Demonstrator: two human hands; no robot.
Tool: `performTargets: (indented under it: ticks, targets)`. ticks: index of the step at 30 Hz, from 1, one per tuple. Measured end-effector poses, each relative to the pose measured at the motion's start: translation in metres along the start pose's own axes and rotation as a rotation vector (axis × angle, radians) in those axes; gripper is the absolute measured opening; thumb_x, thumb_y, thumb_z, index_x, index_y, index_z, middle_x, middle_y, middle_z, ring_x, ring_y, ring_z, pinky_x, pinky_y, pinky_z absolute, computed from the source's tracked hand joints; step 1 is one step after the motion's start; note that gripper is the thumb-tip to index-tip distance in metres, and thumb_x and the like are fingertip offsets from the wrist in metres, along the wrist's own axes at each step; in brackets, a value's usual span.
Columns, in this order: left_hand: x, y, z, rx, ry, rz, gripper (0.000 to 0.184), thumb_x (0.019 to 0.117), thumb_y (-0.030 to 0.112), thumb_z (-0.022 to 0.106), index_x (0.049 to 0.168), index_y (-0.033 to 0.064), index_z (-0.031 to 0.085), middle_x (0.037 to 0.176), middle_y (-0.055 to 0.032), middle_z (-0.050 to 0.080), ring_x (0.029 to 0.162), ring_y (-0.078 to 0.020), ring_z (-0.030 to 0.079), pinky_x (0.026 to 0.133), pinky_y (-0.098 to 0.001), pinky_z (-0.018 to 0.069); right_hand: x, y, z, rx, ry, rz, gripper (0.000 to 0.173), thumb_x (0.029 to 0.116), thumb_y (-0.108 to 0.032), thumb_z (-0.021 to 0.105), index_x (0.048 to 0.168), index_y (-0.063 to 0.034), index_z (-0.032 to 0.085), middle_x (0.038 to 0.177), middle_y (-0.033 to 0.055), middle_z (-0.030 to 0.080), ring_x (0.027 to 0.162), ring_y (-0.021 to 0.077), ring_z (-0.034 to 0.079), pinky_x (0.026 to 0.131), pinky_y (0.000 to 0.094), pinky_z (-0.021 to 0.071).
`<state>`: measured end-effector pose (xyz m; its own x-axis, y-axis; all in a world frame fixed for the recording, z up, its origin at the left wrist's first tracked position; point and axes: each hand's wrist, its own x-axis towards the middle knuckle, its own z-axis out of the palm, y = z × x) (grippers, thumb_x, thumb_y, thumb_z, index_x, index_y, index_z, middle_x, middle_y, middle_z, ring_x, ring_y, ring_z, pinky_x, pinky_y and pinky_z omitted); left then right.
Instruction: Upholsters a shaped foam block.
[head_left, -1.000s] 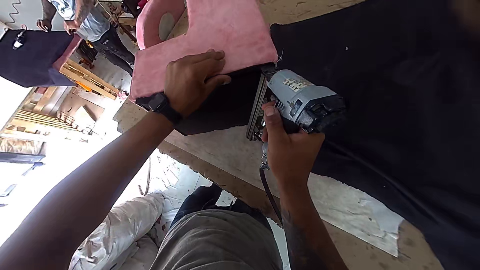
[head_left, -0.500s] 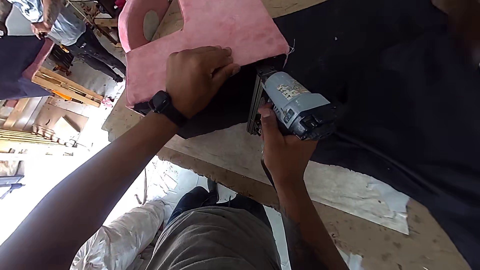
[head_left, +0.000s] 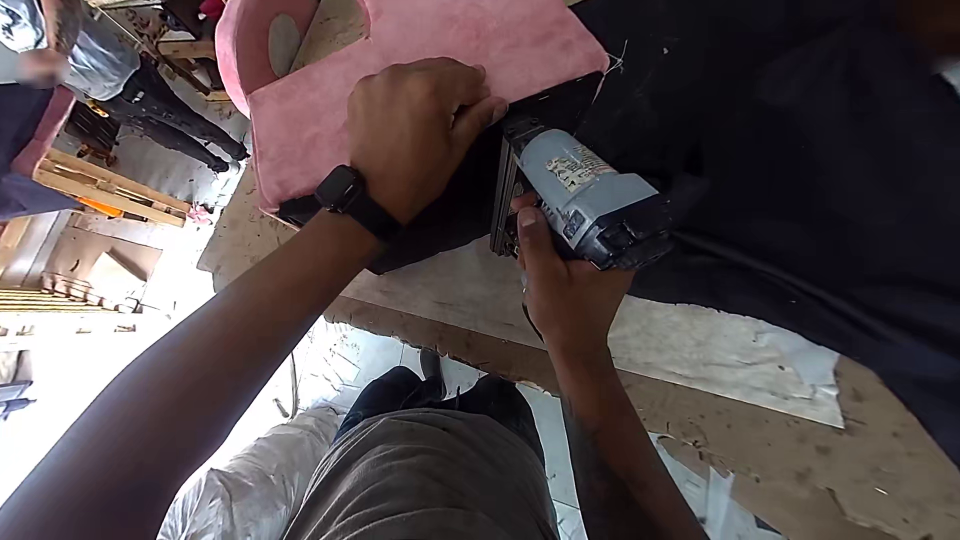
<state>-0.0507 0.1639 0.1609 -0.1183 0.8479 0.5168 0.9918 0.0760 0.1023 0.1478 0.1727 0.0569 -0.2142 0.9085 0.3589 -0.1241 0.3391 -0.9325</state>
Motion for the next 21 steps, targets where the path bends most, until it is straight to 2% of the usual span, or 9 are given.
performTargets:
  ticks: [3, 7, 10, 12, 14, 18, 20, 21]
  targets:
    - [0.0, 0.001, -0.001, -0.001, -0.01, -0.013, 0.031, 0.1025, 0.047, 0.058, 0.1, 0.0249, 0.08, 0.113, 0.0093, 0.077, 0.1, -0.0061, 0.073, 0.085, -0.0379, 0.059, -0.003, -0.003, -0.001, -0.04, -0.001, 0.053, 0.027, 0.0953, -0.022, 0.075, 0.118, -0.011, 0.067, 0.097, 0.0012, 0.074, 0.071, 0.0146, 0.072, 0.061, 0.0336, 0.0638]
    - [0.004, -0.003, -0.009, -0.03, -0.08, -0.047, 0.033, 0.1024, 0.051, 0.057, 0.104, 0.0276, 0.08, 0.11, 0.0106, 0.077, 0.098, -0.0045, 0.073, 0.087, -0.0389, 0.0586, -0.006, -0.007, -0.004, -0.09, -0.002, 0.084, 0.026, 0.0956, -0.026, 0.074, 0.117, -0.0148, 0.067, 0.094, -0.0025, 0.073, 0.071, 0.0096, 0.07, 0.061, 0.0297, 0.0624]
    - [0.012, -0.014, -0.023, -0.221, -0.146, -0.11, 0.044, 0.1067, 0.052, 0.046, 0.097, 0.0266, 0.079, 0.093, 0.0103, 0.076, 0.086, -0.0041, 0.07, 0.079, -0.0415, 0.0553, -0.001, -0.003, -0.002, 0.009, -0.032, 0.018, 0.027, 0.0951, -0.019, 0.073, 0.117, -0.0062, 0.066, 0.1, 0.0045, 0.076, 0.071, 0.0162, 0.072, 0.06, 0.0349, 0.063]
    - [0.016, -0.026, -0.027, -0.407, -0.179, -0.132, 0.05, 0.1096, 0.051, 0.037, 0.1, 0.0266, 0.08, 0.099, 0.012, 0.079, 0.094, -0.0017, 0.073, 0.087, -0.0395, 0.0602, -0.005, -0.004, 0.001, -0.032, -0.065, 0.015, 0.025, 0.0956, -0.022, 0.073, 0.115, -0.0084, 0.067, 0.099, 0.002, 0.075, 0.072, 0.0147, 0.072, 0.061, 0.0344, 0.064]
    - [0.019, -0.032, -0.027, -0.531, -0.203, -0.125, 0.053, 0.1114, 0.047, 0.032, 0.104, 0.0232, 0.08, 0.104, 0.0099, 0.079, 0.101, -0.0046, 0.074, 0.096, -0.0404, 0.0615, -0.008, -0.002, 0.006, -0.052, -0.057, -0.011, 0.023, 0.0939, -0.022, 0.074, 0.111, -0.0084, 0.068, 0.096, 0.001, 0.075, 0.075, 0.0128, 0.072, 0.064, 0.0332, 0.0643]
    - [0.02, -0.035, -0.03, -0.67, -0.238, -0.1, 0.053, 0.1132, 0.038, 0.031, 0.107, 0.0137, 0.077, 0.105, 0.0033, 0.079, 0.103, -0.012, 0.075, 0.099, -0.0407, 0.0613, -0.011, -0.002, 0.012, -0.035, -0.03, -0.004, 0.023, 0.0935, -0.021, 0.075, 0.111, -0.0076, 0.069, 0.095, 0.0009, 0.075, 0.075, 0.0115, 0.072, 0.066, 0.0313, 0.0635]
    - [0.021, -0.037, -0.033, -0.716, -0.263, -0.096, 0.053, 0.1135, 0.038, 0.031, 0.108, 0.0111, 0.076, 0.106, 0.001, 0.079, 0.102, -0.0137, 0.075, 0.098, -0.0394, 0.062, -0.015, -0.007, 0.011, -0.052, -0.048, 0.033, 0.026, 0.095, -0.023, 0.074, 0.115, -0.0083, 0.067, 0.098, 0.0012, 0.075, 0.075, 0.013, 0.073, 0.064, 0.0331, 0.0644]
    - [0.023, -0.038, -0.034, -0.74, -0.272, -0.097, 0.054, 0.1134, 0.038, 0.031, 0.107, 0.0104, 0.077, 0.105, -0.0001, 0.079, 0.101, -0.0143, 0.076, 0.098, -0.0393, 0.0623, -0.017, -0.009, 0.01, -0.078, -0.063, 0.04, 0.028, 0.0959, -0.025, 0.074, 0.119, -0.0094, 0.066, 0.101, 0.0006, 0.075, 0.078, 0.0126, 0.073, 0.067, 0.0334, 0.0653]
